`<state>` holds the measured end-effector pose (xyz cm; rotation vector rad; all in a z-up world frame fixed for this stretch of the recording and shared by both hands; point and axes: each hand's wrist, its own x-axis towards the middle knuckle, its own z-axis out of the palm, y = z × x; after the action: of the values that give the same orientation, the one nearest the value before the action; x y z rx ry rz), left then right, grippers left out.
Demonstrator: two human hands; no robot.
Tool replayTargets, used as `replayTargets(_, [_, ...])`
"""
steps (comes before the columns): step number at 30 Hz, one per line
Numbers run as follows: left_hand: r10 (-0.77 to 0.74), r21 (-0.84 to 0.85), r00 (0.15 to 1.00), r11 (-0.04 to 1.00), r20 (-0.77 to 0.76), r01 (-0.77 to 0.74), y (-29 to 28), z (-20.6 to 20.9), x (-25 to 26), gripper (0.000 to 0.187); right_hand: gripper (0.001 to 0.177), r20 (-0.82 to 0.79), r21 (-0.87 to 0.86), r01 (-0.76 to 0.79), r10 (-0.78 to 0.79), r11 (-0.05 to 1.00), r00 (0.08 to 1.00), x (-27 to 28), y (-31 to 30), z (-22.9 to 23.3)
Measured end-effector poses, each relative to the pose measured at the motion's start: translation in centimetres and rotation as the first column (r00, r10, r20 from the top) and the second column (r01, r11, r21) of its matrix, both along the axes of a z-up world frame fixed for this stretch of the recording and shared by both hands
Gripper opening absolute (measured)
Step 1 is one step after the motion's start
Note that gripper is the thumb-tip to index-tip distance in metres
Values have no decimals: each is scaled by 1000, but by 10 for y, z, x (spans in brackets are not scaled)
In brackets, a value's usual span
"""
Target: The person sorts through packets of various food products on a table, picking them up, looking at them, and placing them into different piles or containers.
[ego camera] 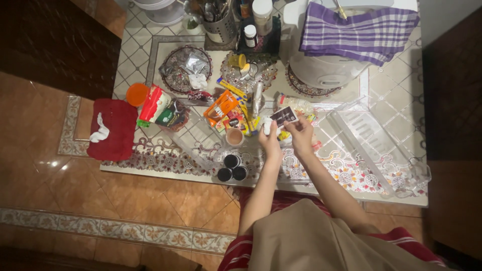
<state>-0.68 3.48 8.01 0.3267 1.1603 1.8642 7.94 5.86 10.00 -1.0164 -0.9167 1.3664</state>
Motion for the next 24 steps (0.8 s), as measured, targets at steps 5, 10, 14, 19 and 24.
replayTargets(5, [64, -99, 978, 994, 196, -46, 17, -46, 0, 32, 27, -61, -33, -5, 3, 999, 998, 4, -2, 12])
replayTargets(10, [247, -249, 908, 954, 338, -166, 19, -36, -26, 38, 17, 21, -65, -116, 118, 991, 993, 38, 8, -9])
replayTargets(14, [-173, -38, 975, 983, 139, 179, 5, -47, -26, 42, 9, 228, 20, -319, 306, 947, 924, 46, 14, -6])
replayTargets(19, [-239, -43, 971, 970, -3, 239, -11, 19, -10, 38, 8, 346, 83, -316, 270, 945, 899, 35, 13, 9])
replayTargets(24, [-145, -142, 867, 986, -477, 87, -15, 29, -8, 25, 9, 316, 96, -209, 170, 973, 933, 25, 5, 26])
